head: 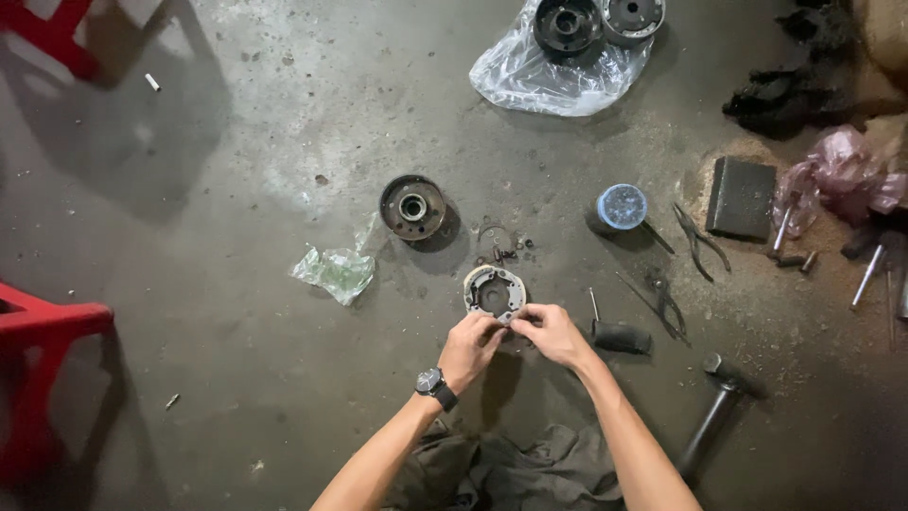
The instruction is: The person sits on the workshop floor assembling a motorcycle clutch hub. They fit clutch shoes and springs into the hub, use pliers and a screwdriver to hook and seat the springs, then stand up and carry a part over to a bench machine.
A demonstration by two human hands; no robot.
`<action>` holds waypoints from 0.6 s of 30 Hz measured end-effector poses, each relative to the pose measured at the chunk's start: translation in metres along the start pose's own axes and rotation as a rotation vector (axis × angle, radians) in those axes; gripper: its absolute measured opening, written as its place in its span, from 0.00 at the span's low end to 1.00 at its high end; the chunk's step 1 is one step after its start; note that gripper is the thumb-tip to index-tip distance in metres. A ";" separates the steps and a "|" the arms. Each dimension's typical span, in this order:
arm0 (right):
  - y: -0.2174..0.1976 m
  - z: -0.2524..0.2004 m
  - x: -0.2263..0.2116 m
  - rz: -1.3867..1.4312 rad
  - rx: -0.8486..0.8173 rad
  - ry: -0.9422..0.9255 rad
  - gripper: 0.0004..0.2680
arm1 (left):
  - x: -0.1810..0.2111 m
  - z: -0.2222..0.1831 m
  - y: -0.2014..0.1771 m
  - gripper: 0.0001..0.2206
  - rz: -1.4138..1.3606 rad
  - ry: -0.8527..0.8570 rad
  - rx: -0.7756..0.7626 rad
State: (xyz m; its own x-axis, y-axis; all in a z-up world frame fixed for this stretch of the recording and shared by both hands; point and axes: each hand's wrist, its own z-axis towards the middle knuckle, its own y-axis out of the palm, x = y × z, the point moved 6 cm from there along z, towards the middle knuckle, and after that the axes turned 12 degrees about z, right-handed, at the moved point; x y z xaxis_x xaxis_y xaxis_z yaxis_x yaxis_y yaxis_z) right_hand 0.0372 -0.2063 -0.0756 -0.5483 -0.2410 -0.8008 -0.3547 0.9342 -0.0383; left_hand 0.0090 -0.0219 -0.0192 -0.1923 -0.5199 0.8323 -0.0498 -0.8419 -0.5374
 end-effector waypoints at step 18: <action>-0.011 0.006 -0.044 -0.258 0.392 -0.129 0.15 | -0.018 0.019 0.025 0.06 0.473 -0.038 -0.009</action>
State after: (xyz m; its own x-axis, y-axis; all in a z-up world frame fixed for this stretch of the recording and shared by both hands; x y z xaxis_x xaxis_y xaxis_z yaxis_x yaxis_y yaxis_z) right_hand 0.0696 -0.2047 -0.0431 -0.3728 -0.4667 -0.8020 -0.1410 0.8828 -0.4481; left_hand 0.0299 -0.0365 -0.0449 -0.1603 -0.8512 0.4997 0.0258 -0.5097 -0.8600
